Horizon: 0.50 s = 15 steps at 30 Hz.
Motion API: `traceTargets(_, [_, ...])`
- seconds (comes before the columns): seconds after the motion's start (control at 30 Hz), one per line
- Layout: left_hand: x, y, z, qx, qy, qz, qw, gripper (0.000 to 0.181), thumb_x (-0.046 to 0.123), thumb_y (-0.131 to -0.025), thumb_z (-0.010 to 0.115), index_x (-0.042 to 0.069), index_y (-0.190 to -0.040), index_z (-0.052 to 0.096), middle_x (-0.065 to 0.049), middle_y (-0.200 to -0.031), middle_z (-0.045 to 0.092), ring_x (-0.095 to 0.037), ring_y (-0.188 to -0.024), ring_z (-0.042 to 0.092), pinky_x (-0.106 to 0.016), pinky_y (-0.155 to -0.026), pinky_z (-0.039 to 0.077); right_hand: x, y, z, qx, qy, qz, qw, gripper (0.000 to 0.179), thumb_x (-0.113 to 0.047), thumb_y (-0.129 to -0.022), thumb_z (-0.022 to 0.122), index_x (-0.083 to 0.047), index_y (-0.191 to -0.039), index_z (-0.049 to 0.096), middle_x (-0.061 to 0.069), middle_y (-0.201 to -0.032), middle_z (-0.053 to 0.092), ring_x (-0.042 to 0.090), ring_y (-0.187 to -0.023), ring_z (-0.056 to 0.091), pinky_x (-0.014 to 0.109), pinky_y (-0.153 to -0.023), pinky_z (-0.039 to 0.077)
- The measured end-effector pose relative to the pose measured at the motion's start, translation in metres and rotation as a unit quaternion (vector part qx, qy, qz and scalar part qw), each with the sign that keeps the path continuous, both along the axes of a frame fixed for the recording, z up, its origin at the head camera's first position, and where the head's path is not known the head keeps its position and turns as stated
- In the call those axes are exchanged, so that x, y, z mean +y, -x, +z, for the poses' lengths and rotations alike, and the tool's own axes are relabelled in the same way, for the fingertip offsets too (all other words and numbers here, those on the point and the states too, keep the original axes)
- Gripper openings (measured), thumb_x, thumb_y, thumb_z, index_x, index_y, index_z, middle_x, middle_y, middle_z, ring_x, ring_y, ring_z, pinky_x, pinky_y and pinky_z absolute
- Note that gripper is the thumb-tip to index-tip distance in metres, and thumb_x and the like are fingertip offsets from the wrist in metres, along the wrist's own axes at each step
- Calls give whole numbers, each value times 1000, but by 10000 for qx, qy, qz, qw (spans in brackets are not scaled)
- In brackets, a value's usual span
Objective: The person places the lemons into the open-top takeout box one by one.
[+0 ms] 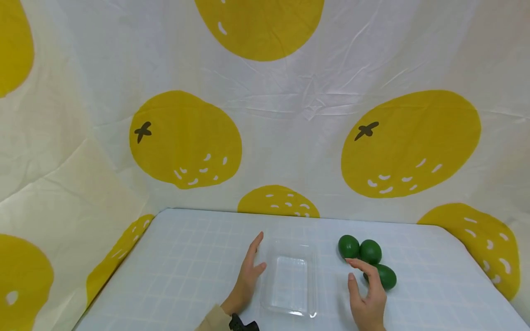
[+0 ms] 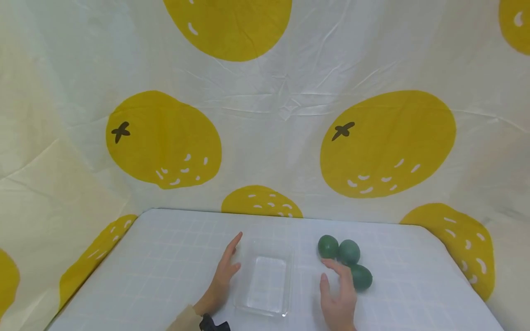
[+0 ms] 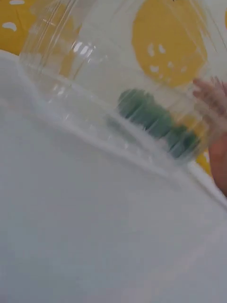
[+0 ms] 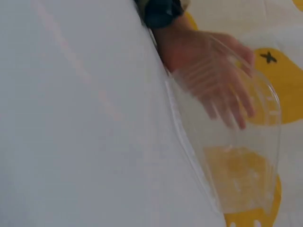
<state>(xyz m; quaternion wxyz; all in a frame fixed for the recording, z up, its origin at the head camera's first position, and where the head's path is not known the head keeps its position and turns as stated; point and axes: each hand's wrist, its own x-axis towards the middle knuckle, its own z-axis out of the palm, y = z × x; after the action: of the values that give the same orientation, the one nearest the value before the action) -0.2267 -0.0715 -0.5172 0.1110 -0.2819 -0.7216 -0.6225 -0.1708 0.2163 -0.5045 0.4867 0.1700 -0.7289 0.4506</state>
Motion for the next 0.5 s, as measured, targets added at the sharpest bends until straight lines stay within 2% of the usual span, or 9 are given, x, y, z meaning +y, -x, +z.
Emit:
traceTargets(0.03, [-2, -3, -1, 578, 292, 76, 9979, 67, 12, -93, 48, 5, -156, 26, -15, -161, 23, -37, -147, 20, -62, -112, 15, 6, 2, 1, 251, -198, -159, 9994, 22, 9, -87, 58, 13, -109, 60, 22, -108, 64, 13, -112, 56, 18, -101, 37])
traceTargets(0.07, [-4, -5, -1, 1186, 537, 184, 9913, 68, 14, -90, 51, 1, -154, 28, -19, -159, 26, -39, -146, 22, -60, -112, 18, 11, 4, 2, 387, -361, -299, 9981, 21, 2, -90, 58, 13, -107, 60, 22, -109, 64, 13, -114, 55, 18, -103, 35])
traceTargets(0.13, [-6, -9, 1, 2350, 904, 441, 9668, 69, 20, -87, 54, -7, -148, 34, -28, -153, 32, -45, -142, 28, -56, -108, 24, 22, 8, 1, 650, -540, -465, 9953, 26, -10, -93, 57, 14, -104, 61, 22, -109, 64, 16, -116, 53, 21, -104, 29])
traceTargets(0.2, [-7, -12, 4, 3084, 1142, 658, 9421, 70, 28, -85, 54, -10, -143, 41, -29, -150, 37, -47, -138, 33, -52, -105, 26, 33, 11, -1, 585, -731, -707, 9931, 36, -23, -96, 55, 12, -105, 62, 21, -112, 65, 16, -119, 50, 23, -102, 23])
traceTargets(0.3, [-10, -17, 7, 3591, 1495, 909, 9167, 70, 37, -88, 49, -9, -140, 46, -28, -146, 43, -49, -134, 39, -55, -102, 29, 47, 13, -4, 284, -882, -1009, 9906, 40, -26, -93, 54, 10, -108, 62, 22, -118, 63, 22, -119, 47, 27, -96, 17])
traceTargets(0.37, [-12, -20, 6, 3734, 1747, 937, 9062, 70, 42, -91, 46, -6, -141, 47, -26, -147, 44, -49, -133, 39, -58, -100, 30, 54, 13, -4, -85, -948, -1249, 9876, 39, -23, -90, 55, 9, -112, 61, 23, -123, 60, 30, -118, 45, 31, -93, 14])
traceTargets(0.43, [-13, -22, 6, 3732, 2028, 907, 9007, 71, 47, -93, 41, -4, -143, 47, -25, -148, 43, -49, -134, 39, -60, -100, 31, 60, 12, -3, -547, -940, -1443, 9835, 41, -17, -86, 57, 8, -118, 58, 25, -129, 55, 40, -117, 40, 39, -90, 15])
traceTargets(0.5, [-14, -24, 4, 3546, 2316, 826, 9021, 72, 49, -95, 40, -2, -145, 45, -22, -152, 38, -48, -137, 36, -61, -100, 30, 63, 13, -3, -1065, -893, -1620, 9770, 46, -13, -83, 60, 7, -124, 54, 27, -136, 49, 48, -118, 34, 48, -87, 17])
